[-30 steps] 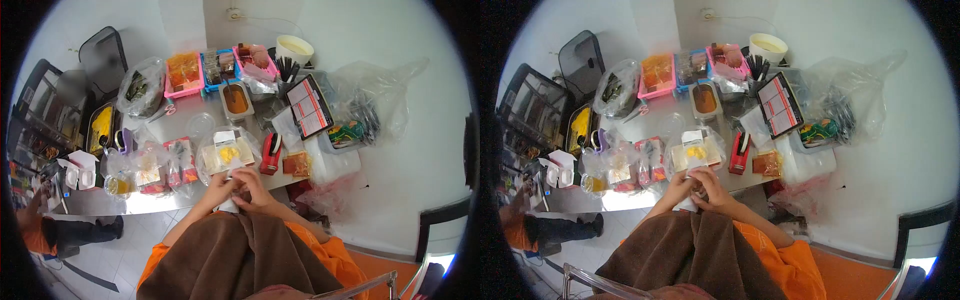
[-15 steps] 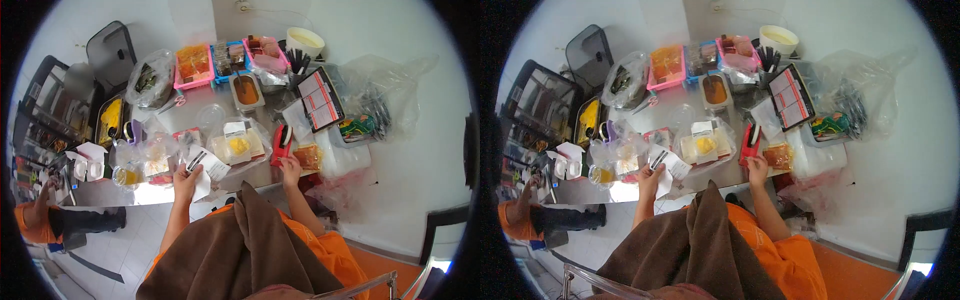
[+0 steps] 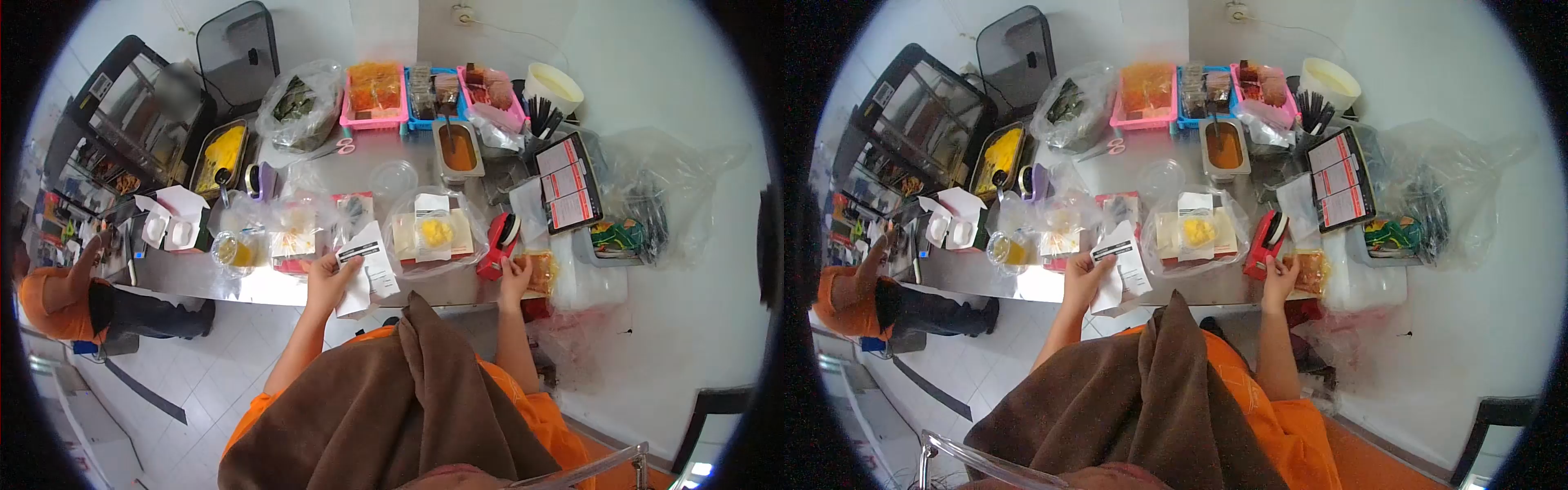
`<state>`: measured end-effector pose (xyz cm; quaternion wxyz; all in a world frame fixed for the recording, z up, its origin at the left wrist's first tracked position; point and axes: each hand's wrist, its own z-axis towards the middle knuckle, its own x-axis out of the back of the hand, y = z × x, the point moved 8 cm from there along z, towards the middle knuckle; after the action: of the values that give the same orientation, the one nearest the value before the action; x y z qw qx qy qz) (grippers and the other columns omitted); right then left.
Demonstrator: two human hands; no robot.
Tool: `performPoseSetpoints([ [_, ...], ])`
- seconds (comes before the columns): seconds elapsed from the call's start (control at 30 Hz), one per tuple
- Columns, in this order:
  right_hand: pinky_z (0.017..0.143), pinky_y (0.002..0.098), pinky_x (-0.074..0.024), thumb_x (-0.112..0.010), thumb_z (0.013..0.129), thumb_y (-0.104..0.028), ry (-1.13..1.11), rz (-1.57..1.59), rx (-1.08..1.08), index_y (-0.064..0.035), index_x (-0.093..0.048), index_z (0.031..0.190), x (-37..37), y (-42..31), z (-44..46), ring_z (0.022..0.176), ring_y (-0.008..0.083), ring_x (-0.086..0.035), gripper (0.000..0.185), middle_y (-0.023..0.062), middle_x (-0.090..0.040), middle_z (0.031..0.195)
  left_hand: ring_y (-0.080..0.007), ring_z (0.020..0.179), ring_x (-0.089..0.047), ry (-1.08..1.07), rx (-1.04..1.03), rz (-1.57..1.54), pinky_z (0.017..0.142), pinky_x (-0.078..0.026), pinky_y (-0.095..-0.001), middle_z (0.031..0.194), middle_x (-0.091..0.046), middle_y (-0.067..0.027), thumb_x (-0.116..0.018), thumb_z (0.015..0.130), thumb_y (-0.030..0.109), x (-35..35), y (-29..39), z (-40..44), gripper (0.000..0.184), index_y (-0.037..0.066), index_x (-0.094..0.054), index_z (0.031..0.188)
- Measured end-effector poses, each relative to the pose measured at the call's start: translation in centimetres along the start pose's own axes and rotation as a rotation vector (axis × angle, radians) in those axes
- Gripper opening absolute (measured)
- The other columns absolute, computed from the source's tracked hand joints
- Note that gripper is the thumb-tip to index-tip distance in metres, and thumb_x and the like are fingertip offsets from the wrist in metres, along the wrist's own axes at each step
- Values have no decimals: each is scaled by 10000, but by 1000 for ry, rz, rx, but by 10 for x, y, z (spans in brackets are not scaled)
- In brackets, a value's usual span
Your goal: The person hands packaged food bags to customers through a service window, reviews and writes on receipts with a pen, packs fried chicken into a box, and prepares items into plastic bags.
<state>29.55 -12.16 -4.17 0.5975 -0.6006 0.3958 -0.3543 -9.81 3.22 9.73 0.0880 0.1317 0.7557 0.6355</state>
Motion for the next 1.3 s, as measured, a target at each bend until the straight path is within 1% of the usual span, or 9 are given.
performPoseSetpoints([
  [0.1, 668, 243, -421, -688, 745, -76, -32, 81, -202, -39, -298, 1299, -15, -29, -11, 737, 125, -534, 679, 99, -578, 897, -37, 621, -524, 17, -56, 119, 539, -398, -186, 755, -637, -22, -639, 814, 162, 8, 0, -1, 220, -25, -633, 931],
  [0.27, 590, 223, -429, -664, 713, 51, -65, 69, 131, -58, -337, 1265, -7, -24, -43, 682, 98, -535, 651, 42, -552, 748, -41, 613, -529, 43, -54, 83, 527, -406, -198, 746, -636, -23, -628, 821, 173, 20, -1, -5, 234, -21, -633, 952],
  [0.47, 651, 268, -425, -682, 706, -20, 110, -515, 116, -29, -377, 1201, 39, 4, -28, 693, 170, -564, 582, 66, -565, 704, -42, 607, -524, 61, 0, 124, 521, -404, -201, 742, -631, -16, -632, 818, 171, 27, -2, -3, 225, -24, -640, 931],
  [0.57, 727, 299, -420, -681, 711, -33, 64, -542, 577, -48, -380, 1214, 19, -77, -56, 748, 193, -563, 587, 65, -568, 695, -41, 611, -510, 80, -18, 14, 529, -404, -204, 745, -624, -8, -634, 815, 164, 21, 5, -4, 213, -20, -649, 920],
  [0.7, 900, 340, -366, -680, 725, -59, -414, -231, 479, -40, -635, 899, -91, -195, -82, 975, 186, -535, 181, 107, -461, 1164, -39, 628, -500, -17, 5, 91, 542, -410, -209, 751, -616, -1, -642, 806, 147, 1, 18, -7, 204, -24, -651, 916],
  [0.77, 931, 322, -342, -687, 719, -53, -798, -57, 327, -46, -626, 948, -148, -207, -97, 1025, 187, -527, 237, 108, -462, 1208, -37, 630, -495, -44, -50, 48, 543, -409, -210, 745, -612, 5, -646, 803, 144, -12, 27, -9, 208, -27, -650, 921],
  [0.9, 827, 260, -424, -682, 707, 24, -1258, 63, 267, -44, -258, 1327, -227, -227, -147, 944, 160, -574, 754, 93, -640, 835, -27, 627, -486, -62, -102, 164, 531, -403, -209, 731, -608, 6, -650, 798, 149, -23, 45, -19, 206, -19, -653, 916],
  [0.97, 794, 219, -424, -693, 706, -4, -1342, 87, -25, -55, -207, 1347, -246, -200, -154, 834, 127, -606, 806, 43, -656, 755, -41, 679, -513, -64, -95, 150, 586, -434, -227, 775, -629, -13, -660, 788, 148, -22, 53, -26, 217, -13, -645, 933],
  [1.3, 880, 287, -418, -676, 707, 47, -1241, 261, 62, 1, -225, 1314, -284, -204, -131, 826, 130, -612, 758, 107, -653, 826, -82, 756, -535, -140, -136, 142, 672, -432, -248, 849, -638, -27, -666, 785, 141, -42, 27, -69, 233, -4, -632, 964],
])
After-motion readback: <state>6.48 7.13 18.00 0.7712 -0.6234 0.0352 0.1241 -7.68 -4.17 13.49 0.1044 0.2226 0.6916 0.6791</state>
